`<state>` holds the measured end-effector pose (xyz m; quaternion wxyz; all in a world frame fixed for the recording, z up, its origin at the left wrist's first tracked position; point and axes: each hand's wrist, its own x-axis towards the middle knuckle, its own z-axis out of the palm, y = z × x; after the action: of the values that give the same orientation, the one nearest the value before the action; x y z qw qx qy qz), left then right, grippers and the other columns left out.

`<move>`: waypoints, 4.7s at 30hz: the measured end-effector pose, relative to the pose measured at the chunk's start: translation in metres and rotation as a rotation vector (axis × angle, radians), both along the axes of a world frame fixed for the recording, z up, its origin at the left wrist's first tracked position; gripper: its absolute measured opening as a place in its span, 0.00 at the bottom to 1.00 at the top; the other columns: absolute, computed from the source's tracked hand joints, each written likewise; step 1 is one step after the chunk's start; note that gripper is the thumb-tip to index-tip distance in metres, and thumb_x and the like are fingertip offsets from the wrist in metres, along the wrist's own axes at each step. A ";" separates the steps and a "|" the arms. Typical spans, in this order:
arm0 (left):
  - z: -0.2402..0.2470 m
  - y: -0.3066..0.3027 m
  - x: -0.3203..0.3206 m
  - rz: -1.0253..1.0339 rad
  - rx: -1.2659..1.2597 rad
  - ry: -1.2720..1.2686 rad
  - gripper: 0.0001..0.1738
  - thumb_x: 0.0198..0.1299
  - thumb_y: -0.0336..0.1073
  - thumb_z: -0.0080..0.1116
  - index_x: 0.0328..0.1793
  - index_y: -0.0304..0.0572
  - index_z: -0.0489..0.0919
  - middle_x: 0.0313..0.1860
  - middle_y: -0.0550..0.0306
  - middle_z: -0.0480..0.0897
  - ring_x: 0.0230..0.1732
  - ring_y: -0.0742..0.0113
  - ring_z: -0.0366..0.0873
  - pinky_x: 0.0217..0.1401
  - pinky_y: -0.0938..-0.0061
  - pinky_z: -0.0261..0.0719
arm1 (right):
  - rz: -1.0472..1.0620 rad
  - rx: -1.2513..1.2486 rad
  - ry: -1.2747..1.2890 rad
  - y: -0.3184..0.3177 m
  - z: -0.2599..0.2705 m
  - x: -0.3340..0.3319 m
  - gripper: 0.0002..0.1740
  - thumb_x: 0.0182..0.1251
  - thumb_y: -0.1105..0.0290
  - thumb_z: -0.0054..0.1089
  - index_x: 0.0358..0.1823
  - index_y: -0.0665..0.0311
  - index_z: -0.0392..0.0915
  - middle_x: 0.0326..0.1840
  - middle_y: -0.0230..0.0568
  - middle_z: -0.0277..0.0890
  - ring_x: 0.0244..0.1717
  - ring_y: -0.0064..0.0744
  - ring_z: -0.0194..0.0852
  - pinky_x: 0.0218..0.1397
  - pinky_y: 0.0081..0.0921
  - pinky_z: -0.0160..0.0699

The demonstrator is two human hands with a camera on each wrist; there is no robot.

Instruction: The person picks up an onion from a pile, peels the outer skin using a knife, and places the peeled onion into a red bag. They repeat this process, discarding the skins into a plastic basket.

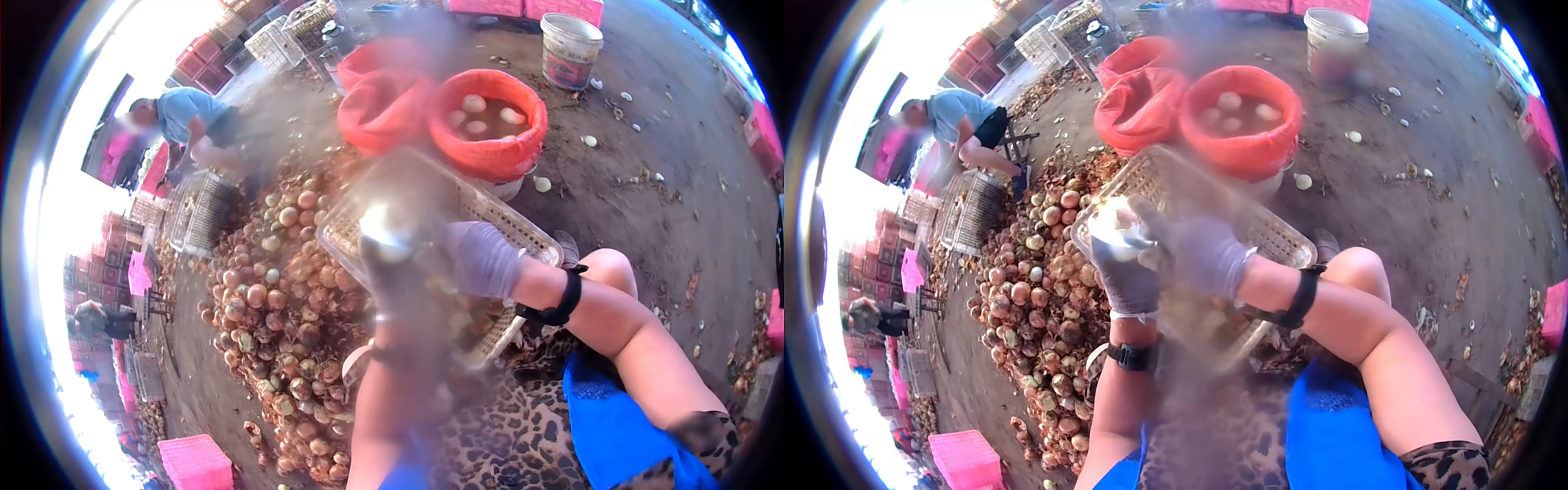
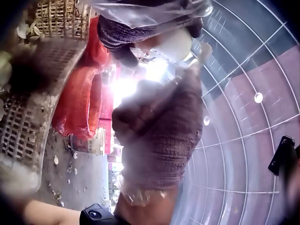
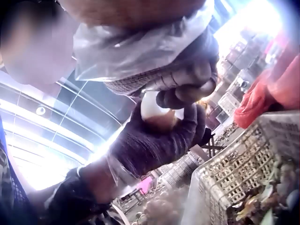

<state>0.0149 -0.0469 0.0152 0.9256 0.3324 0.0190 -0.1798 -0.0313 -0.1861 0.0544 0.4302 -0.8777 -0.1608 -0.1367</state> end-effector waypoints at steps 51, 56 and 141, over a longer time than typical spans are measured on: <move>0.016 -0.001 -0.016 -0.292 0.154 -0.117 0.26 0.64 0.50 0.51 0.60 0.37 0.73 0.50 0.51 0.78 0.48 0.62 0.79 0.45 0.67 0.82 | 0.044 -0.045 0.420 -0.042 -0.011 0.033 0.19 0.71 0.65 0.51 0.58 0.64 0.76 0.45 0.32 0.79 0.43 0.21 0.72 0.49 0.21 0.73; -0.012 0.008 -0.006 -0.343 -0.257 0.165 0.34 0.63 0.54 0.54 0.66 0.36 0.66 0.54 0.49 0.76 0.52 0.58 0.77 0.56 0.66 0.78 | 0.020 0.924 0.649 -0.023 -0.018 0.015 0.24 0.67 0.60 0.55 0.61 0.64 0.74 0.44 0.34 0.79 0.46 0.20 0.74 0.54 0.23 0.73; 0.010 0.028 -0.005 -0.138 -0.046 -0.198 0.47 0.46 0.61 0.66 0.65 0.39 0.64 0.59 0.51 0.70 0.59 0.54 0.69 0.66 0.58 0.68 | 0.078 0.084 0.078 -0.003 -0.014 0.013 0.30 0.67 0.59 0.56 0.68 0.58 0.62 0.30 0.39 0.76 0.31 0.32 0.75 0.26 0.27 0.72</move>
<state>0.0098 -0.0194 0.0254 0.9157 0.3278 -0.0998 -0.2099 -0.0187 -0.1886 0.0406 0.4777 -0.8565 -0.1722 -0.0920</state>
